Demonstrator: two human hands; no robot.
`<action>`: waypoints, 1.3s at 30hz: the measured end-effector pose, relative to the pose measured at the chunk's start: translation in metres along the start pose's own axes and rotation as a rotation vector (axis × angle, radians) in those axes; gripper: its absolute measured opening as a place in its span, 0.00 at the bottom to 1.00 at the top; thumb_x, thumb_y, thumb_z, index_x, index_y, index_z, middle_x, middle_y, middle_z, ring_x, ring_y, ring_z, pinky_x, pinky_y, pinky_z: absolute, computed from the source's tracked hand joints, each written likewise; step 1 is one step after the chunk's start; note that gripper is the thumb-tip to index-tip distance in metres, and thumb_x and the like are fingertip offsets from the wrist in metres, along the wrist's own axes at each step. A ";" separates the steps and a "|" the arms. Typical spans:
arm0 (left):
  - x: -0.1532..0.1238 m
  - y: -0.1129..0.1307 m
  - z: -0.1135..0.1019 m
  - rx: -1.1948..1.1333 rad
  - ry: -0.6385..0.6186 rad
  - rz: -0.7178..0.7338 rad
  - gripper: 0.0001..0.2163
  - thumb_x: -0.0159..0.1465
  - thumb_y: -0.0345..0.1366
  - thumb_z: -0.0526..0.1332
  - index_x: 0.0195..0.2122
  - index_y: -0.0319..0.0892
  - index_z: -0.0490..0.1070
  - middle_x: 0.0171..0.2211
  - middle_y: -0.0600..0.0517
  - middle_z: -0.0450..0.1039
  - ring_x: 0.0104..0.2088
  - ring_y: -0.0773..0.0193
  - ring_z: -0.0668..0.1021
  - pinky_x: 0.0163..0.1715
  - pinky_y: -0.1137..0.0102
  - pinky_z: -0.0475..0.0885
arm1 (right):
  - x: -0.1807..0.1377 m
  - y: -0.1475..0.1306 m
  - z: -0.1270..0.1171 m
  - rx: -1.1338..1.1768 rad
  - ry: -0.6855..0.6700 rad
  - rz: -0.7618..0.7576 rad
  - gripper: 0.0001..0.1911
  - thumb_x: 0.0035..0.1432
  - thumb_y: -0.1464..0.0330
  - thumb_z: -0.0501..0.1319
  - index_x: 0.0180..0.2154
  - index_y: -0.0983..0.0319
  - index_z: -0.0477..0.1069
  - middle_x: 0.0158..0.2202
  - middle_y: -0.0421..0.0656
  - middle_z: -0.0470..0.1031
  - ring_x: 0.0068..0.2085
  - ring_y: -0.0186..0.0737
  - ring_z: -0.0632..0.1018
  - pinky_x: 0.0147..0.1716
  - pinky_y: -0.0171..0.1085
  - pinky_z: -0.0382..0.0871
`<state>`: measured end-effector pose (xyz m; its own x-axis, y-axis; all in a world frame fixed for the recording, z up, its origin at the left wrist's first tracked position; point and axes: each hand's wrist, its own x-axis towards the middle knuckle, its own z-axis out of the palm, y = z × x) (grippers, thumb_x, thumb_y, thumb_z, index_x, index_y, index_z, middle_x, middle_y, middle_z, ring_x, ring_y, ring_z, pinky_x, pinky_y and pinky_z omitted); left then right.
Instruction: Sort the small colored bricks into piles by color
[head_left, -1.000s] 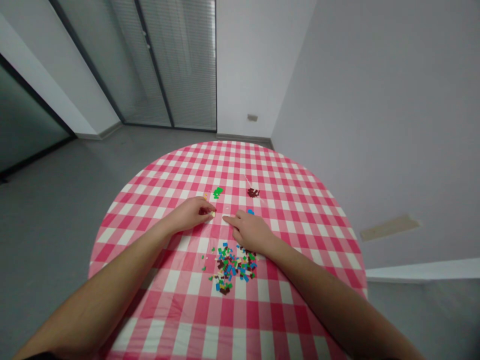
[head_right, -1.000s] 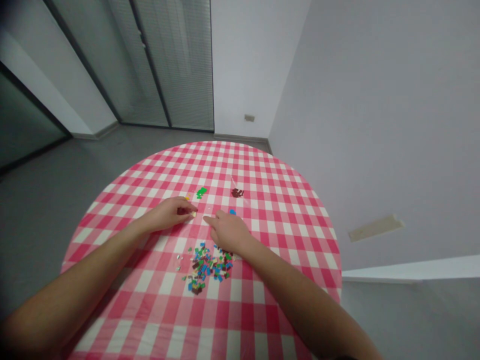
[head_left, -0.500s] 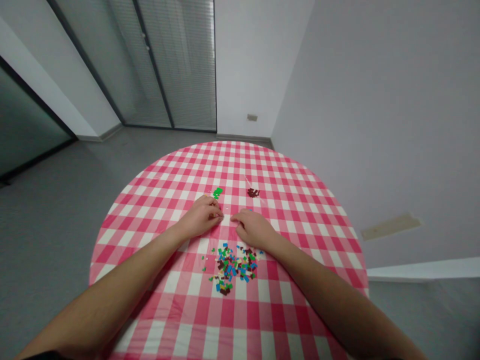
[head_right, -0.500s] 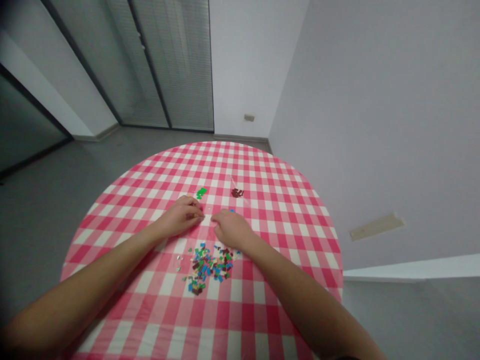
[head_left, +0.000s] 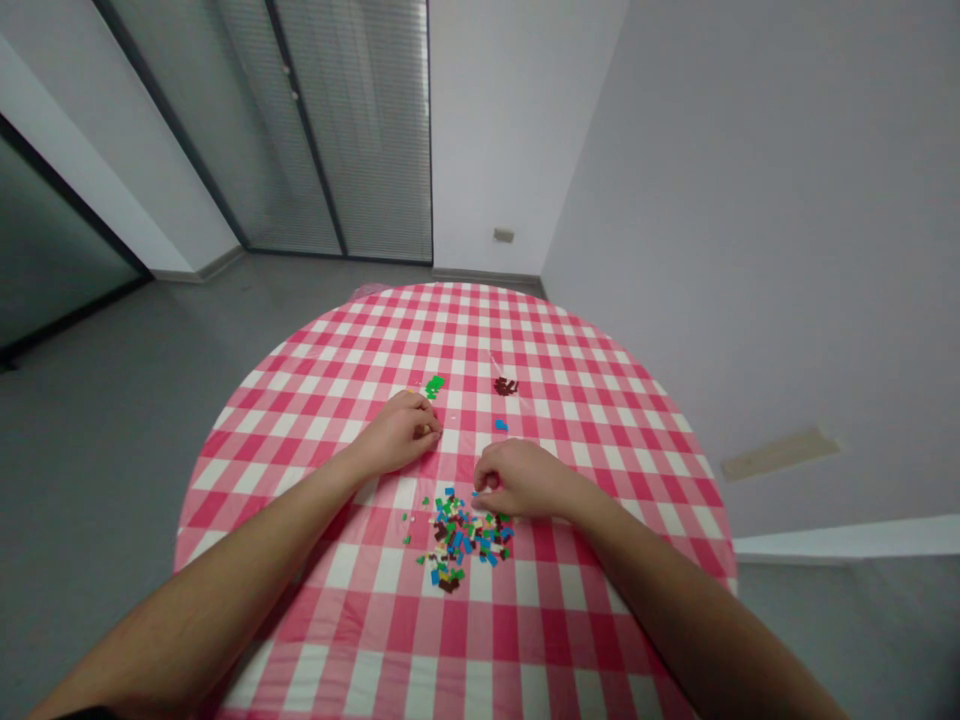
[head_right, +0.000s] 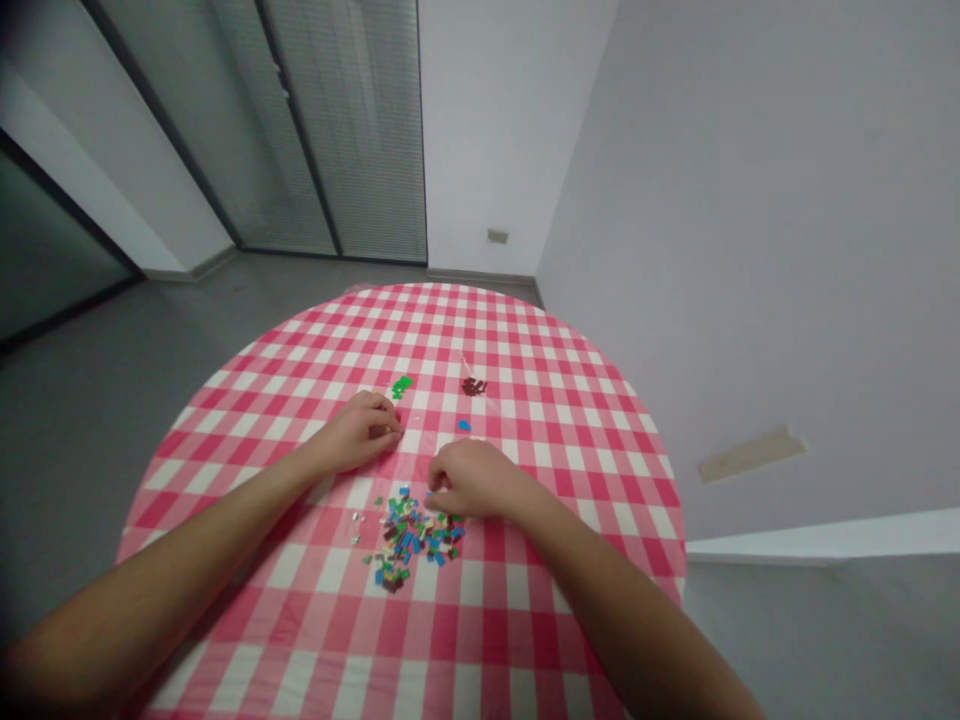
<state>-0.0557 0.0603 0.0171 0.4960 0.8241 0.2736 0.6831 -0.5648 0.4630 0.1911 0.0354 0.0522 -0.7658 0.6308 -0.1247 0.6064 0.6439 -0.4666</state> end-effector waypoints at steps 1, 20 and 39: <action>0.000 0.000 0.000 0.000 0.001 -0.001 0.06 0.62 0.31 0.62 0.30 0.43 0.78 0.34 0.48 0.75 0.40 0.57 0.74 0.45 0.61 0.68 | 0.000 -0.002 0.001 -0.011 -0.004 0.005 0.07 0.54 0.64 0.68 0.32 0.61 0.80 0.32 0.43 0.81 0.32 0.38 0.77 0.29 0.34 0.61; -0.005 0.029 -0.016 -0.123 -0.203 0.129 0.06 0.65 0.34 0.61 0.34 0.46 0.79 0.35 0.49 0.74 0.41 0.58 0.73 0.46 0.60 0.67 | 0.003 0.052 -0.012 0.456 0.528 0.288 0.04 0.50 0.69 0.63 0.30 0.63 0.75 0.26 0.43 0.78 0.28 0.36 0.76 0.27 0.33 0.68; -0.012 0.036 -0.015 -0.257 -0.421 0.220 0.06 0.57 0.29 0.68 0.35 0.46 0.79 0.35 0.51 0.77 0.40 0.59 0.77 0.47 0.63 0.70 | 0.001 0.077 -0.010 0.181 0.405 0.313 0.12 0.54 0.77 0.61 0.40 0.64 0.77 0.36 0.46 0.80 0.35 0.39 0.79 0.36 0.36 0.71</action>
<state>-0.0448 0.0309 0.0431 0.8209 0.5689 0.0501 0.4117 -0.6504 0.6383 0.2395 0.0899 0.0254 -0.3897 0.9197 0.0486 0.7180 0.3365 -0.6094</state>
